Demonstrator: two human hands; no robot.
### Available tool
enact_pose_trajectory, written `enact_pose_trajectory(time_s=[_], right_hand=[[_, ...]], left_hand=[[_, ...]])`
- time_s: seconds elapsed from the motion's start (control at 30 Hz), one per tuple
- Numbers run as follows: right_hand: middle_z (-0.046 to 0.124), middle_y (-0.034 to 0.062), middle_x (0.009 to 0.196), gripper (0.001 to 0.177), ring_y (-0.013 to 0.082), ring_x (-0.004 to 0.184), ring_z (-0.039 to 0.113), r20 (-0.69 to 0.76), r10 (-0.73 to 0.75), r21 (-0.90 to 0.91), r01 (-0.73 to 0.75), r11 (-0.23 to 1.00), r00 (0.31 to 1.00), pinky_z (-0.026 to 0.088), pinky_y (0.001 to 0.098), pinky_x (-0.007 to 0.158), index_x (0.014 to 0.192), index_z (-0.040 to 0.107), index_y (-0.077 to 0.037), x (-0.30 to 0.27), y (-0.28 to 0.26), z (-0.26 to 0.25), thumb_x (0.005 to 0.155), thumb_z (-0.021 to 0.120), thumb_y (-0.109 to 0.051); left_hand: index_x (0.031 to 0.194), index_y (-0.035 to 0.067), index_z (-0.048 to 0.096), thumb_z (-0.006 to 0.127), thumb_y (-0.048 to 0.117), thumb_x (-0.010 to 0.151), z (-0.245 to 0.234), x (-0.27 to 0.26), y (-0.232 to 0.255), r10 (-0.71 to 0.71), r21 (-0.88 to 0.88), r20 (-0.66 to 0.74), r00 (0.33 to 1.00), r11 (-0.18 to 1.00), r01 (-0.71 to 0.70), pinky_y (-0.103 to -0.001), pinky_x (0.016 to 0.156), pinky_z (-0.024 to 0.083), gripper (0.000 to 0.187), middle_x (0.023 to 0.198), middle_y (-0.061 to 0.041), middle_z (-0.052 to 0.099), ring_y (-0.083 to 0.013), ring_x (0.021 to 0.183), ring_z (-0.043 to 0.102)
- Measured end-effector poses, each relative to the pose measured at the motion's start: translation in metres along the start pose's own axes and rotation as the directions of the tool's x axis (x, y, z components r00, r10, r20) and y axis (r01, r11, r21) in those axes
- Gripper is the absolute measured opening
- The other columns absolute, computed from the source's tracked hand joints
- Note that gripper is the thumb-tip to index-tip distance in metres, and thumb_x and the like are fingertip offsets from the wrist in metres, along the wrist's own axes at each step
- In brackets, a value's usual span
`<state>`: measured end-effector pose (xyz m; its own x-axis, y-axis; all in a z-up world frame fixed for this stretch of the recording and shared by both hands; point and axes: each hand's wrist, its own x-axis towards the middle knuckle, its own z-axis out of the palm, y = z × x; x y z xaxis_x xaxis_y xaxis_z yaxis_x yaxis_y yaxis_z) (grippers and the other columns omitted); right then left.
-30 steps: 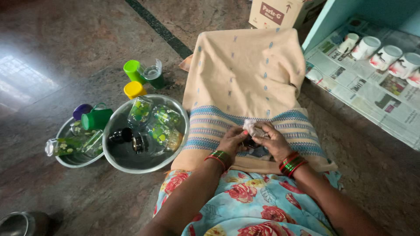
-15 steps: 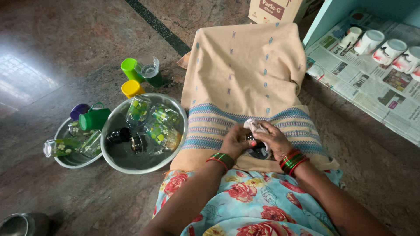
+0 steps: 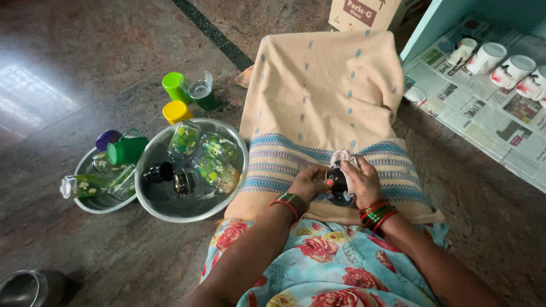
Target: The person sits on the floor and wipes several small cups and mugs with a cloth, then places them on a nearby shelf. The person handles each item one at a time, rotating and wiping the exterior surfaces.
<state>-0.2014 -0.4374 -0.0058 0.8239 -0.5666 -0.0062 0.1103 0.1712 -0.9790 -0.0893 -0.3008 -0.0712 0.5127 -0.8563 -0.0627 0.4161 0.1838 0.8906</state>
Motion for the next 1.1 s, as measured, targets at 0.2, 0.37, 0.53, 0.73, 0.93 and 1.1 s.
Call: enact_pose_trajectory(time_s=[0.2,0.37,0.53,0.73,0.93,1.1], right_hand=[[0.071,0.0025,0.103,0.026,0.0133,0.088,0.069,0.157,0.195,0.288,-0.234,0.929,0.968,0.06,0.0324,0.075,0.12,0.066,-0.006,0.001,-0.015,-0.013,0.096,0.067,-0.016],[0.072,0.0014,0.107,0.037,0.0129,0.091,0.071,0.138,0.181,0.215,-0.208,0.954,0.974,0.06,0.0319,0.077,0.126,0.063,-0.011,0.004,0.0,-0.023,0.09,0.064,-0.001],[0.066,0.003,0.102,0.018,0.0145,0.093,0.068,0.103,-0.166,0.187,0.145,0.972,0.981,0.059,0.0334,0.085,0.11,0.061,-0.003,0.012,0.022,-0.039,0.102,0.07,0.009],[0.072,0.0031,0.109,0.023,0.0149,0.095,0.069,-0.012,0.04,0.24,-0.036,0.97,0.999,0.058,0.0317,0.083,0.117,0.064,-0.008,0.018,0.016,-0.047,0.096,0.066,0.002],[0.072,0.0021,0.11,0.032,0.0121,0.098,0.068,0.132,-0.012,-0.087,0.024,0.996,0.991,0.056,0.0278,0.085,0.12,0.066,-0.007,0.008,0.003,-0.016,0.089,0.068,0.002],[0.075,0.0058,0.099,0.023,0.0151,0.086,0.07,0.066,-0.03,-0.617,0.064,0.784,0.997,0.056,0.0313,0.076,0.115,0.066,-0.005,0.0,-0.003,-0.004,0.093,0.067,-0.009]], left_hand=[[0.128,0.002,0.063,0.061,0.012,0.099,-0.006,0.001,0.006,-0.139,-0.108,-0.075,0.987,0.985,0.131,-0.028,0.079,0.058,0.031,0.11,-0.005,0.071,-0.0156,0.094,0.069],[0.127,0.003,0.066,0.055,0.02,0.107,-0.014,0.012,-0.005,-0.154,-0.258,-0.073,0.985,0.957,0.131,-0.027,0.073,0.056,0.028,0.106,-0.007,0.068,-0.0145,0.084,0.06],[0.127,0.003,0.06,0.052,0.021,0.106,-0.017,0.014,-0.011,-0.165,-0.343,-0.081,0.983,0.931,0.128,-0.03,0.076,0.058,0.028,0.111,-0.01,0.068,-0.0199,0.09,0.066],[0.13,0.004,0.047,0.052,0.012,0.104,-0.011,0.007,0.009,-0.148,-0.456,-0.056,0.987,0.884,0.107,-0.042,0.091,0.062,0.027,0.125,-0.014,0.062,-0.0294,0.103,0.068],[0.139,0.011,0.053,0.055,0.006,0.098,0.009,-0.013,0.033,-0.104,-0.161,0.104,0.989,0.98,0.119,-0.039,0.094,0.058,0.041,0.132,-0.008,0.062,-0.0226,0.115,0.065],[0.14,0.007,0.05,0.083,0.007,0.077,0.028,-0.026,0.049,0.15,0.41,0.023,0.988,0.9,-0.147,-0.038,0.099,0.053,0.07,0.125,-0.013,0.064,-0.0247,0.114,0.062]])
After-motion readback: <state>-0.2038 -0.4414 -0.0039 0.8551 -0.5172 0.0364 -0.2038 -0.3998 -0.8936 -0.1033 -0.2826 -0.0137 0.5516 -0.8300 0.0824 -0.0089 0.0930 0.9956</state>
